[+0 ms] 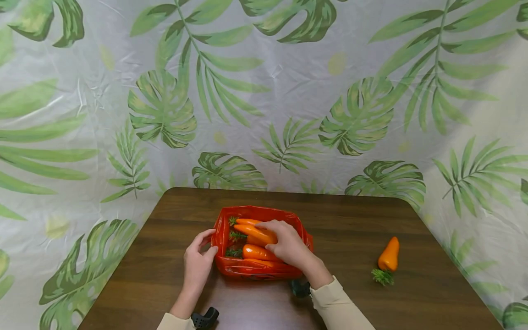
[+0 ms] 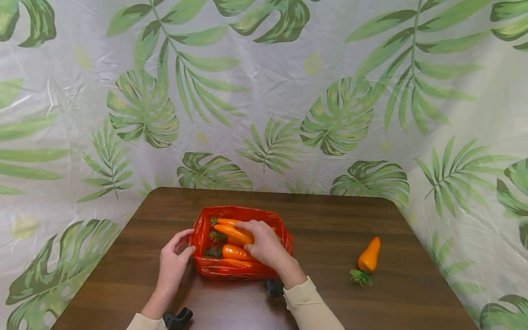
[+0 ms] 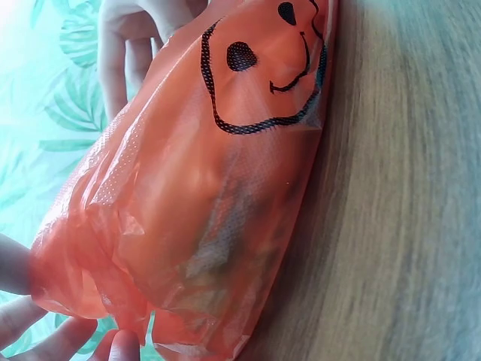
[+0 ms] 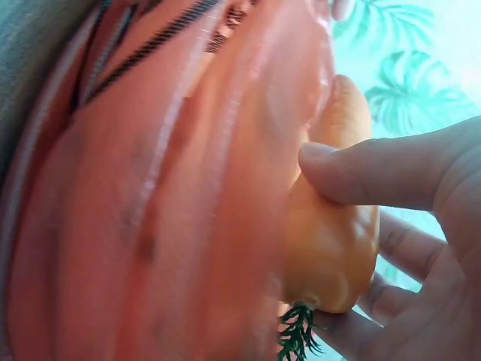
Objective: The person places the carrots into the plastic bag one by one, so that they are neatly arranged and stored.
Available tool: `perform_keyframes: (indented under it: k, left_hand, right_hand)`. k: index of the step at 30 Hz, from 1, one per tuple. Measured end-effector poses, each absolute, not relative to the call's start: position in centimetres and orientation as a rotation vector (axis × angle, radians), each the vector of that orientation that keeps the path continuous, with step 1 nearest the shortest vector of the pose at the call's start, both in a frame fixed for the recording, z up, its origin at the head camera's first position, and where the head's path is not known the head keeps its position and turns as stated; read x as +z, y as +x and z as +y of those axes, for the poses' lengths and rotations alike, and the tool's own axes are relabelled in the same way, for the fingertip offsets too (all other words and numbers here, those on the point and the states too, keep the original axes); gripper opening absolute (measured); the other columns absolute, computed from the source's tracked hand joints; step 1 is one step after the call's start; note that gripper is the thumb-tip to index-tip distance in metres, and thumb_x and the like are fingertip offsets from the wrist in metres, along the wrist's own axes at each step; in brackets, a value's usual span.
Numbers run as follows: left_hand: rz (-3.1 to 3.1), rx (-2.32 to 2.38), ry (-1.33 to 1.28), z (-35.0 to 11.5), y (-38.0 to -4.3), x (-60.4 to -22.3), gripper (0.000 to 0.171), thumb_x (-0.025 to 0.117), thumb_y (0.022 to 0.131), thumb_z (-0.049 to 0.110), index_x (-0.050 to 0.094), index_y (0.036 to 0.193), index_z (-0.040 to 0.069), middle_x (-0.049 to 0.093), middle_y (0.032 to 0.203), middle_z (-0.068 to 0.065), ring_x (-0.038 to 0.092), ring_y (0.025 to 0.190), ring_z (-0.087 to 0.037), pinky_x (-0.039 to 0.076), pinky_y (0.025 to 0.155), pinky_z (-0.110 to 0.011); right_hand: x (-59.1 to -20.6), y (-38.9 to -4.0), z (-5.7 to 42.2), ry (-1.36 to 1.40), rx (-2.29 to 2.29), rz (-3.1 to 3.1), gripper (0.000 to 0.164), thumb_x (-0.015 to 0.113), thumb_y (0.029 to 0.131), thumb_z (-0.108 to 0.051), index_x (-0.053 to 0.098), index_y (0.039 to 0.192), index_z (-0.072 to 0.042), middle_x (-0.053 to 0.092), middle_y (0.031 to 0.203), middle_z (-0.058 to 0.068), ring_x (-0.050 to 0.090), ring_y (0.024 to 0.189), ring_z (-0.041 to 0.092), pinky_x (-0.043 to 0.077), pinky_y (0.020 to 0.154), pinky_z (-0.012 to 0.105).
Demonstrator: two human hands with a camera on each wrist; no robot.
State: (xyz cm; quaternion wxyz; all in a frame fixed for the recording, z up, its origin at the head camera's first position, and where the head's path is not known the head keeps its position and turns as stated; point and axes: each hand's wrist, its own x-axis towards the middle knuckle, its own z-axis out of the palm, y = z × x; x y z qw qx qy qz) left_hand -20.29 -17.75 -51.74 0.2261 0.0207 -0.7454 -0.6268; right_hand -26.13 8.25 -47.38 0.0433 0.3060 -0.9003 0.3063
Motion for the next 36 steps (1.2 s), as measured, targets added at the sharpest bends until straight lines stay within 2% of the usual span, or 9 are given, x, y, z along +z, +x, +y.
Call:
perform_keyframes:
  k: [4, 19, 36]
  left_hand:
    - [-2.057, -1.733, 0.054, -17.6, -20.0, -51.2, 0.040, 0.066, 0.087, -0.010, 0.070, 0.123, 0.007, 0.069, 0.121, -0.014, 0.064, 0.113, -0.031, 0.053, 0.078, -0.016]
    - [-2.048, -1.753, 0.050, -17.6, -20.3, -51.7, 0.040, 0.065, 0.087, -0.010, 0.070, 0.123, 0.008, 0.068, 0.122, -0.013, 0.065, 0.112, -0.031, 0.055, 0.078, -0.019]
    - [-2.044, -1.731, 0.050, -17.5, -20.3, -51.9, 0.039, 0.066, 0.086, -0.010, 0.070, 0.122, 0.006, 0.069, 0.120, -0.013, 0.065, 0.111, -0.033, 0.055, 0.077, -0.018]
  right_hand:
    - [-47.7, -25.8, 7.9, 0.949, 0.824, -2.803, 0.068, 0.080, 0.081, -0.002, 0.061, 0.140, -0.029, 0.062, 0.130, -0.006, 0.055, 0.114, 0.021, 0.048, 0.099, 0.044]
    - [-48.5, -25.8, 7.1, 0.976, 0.707, -2.774, 0.064, 0.082, 0.079, 0.000, 0.064, 0.137, -0.023, 0.063, 0.130, -0.004, 0.057, 0.120, 0.022, 0.051, 0.098, 0.042]
    - [-48.8, -26.0, 8.1, 0.901, 0.704, -2.741, 0.058, 0.088, 0.077, -0.023, 0.067, 0.132, -0.024, 0.066, 0.123, -0.004, 0.060, 0.110, 0.021, 0.051, 0.094, 0.045]
